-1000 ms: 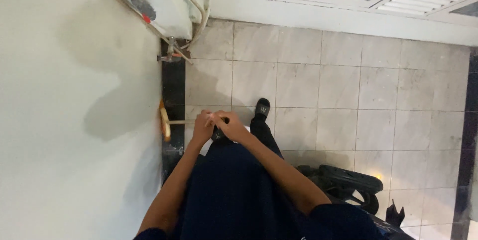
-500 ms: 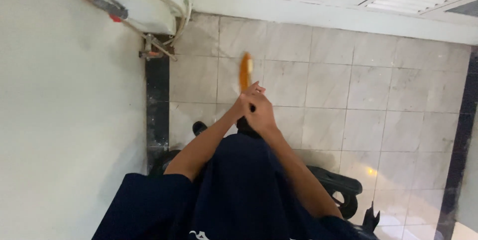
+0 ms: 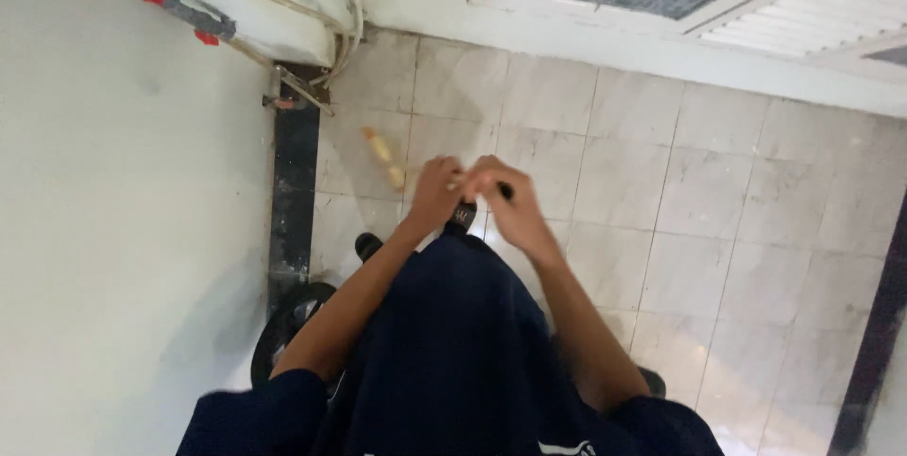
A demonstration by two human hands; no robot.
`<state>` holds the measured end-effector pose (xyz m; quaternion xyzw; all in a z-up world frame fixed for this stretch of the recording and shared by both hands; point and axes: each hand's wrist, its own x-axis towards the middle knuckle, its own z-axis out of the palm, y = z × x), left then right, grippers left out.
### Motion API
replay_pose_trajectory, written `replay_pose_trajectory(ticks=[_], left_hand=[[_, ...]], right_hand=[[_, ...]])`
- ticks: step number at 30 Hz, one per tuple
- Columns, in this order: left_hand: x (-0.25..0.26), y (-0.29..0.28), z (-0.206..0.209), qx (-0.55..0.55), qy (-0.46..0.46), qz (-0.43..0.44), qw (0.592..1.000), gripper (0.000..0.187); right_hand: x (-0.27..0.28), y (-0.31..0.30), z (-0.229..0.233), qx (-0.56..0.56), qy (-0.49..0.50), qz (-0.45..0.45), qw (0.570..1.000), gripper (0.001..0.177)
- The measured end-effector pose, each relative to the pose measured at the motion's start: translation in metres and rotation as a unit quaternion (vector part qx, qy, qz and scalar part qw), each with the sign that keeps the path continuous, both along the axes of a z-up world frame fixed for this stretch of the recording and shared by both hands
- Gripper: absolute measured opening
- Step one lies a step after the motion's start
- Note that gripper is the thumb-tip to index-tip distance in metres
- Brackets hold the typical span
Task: Sweeping a tiled floor in a garage area around parked motorcycles using a small broom.
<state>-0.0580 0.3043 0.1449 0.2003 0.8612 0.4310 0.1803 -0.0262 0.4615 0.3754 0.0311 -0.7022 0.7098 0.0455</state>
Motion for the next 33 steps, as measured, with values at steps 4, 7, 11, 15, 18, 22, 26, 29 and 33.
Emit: replay_pose_trajectory(ticks=[4, 7, 11, 15, 18, 22, 26, 29, 33], left_hand=[[-0.011, -0.044, -0.072, -0.036, -0.009, 0.091, 0.995, 0.020], [-0.016, -0.037, -0.111, -0.187, -0.098, 0.119, 0.970, 0.029], [-0.017, 0.053, -0.115, 0.287, -0.179, 0.170, 0.925, 0.015], [0.003, 0.128, -0.092, 0.279, -0.130, -0.034, 0.951, 0.087], [0.013, 0.157, -0.088, 0.337, -0.248, 0.008, 0.908, 0.017], [0.012, 0.186, -0.067, 0.478, -0.223, -0.018, 0.849, 0.110], [0.007, 0.178, -0.003, 0.285, -0.050, -0.088, 0.953, 0.040], [-0.017, 0.145, 0.027, 0.207, -0.040, -0.073, 0.975, 0.029], [-0.059, 0.087, 0.026, 0.079, 0.044, -0.008, 0.996, 0.027]], right_hand=[[-0.009, -0.030, -0.109, -0.045, -0.023, 0.017, 0.999, 0.043], [-0.003, -0.031, -0.164, -0.100, -0.079, -0.004, 0.992, 0.047], [0.002, 0.015, -0.122, 0.024, -0.101, -0.105, 0.989, 0.035], [0.024, 0.043, -0.091, 0.160, -0.037, -0.151, 0.975, 0.046], [0.022, 0.028, -0.083, 0.261, 0.024, -0.115, 0.958, 0.036], [0.018, 0.054, -0.064, 0.226, 0.036, -0.097, 0.969, 0.035], [0.023, 0.084, 0.007, 0.159, 0.005, -0.120, 0.980, 0.034], [0.007, 0.080, 0.029, 0.109, -0.021, -0.126, 0.986, 0.047], [-0.023, 0.059, 0.014, 0.034, -0.021, -0.123, 0.992, 0.039]])
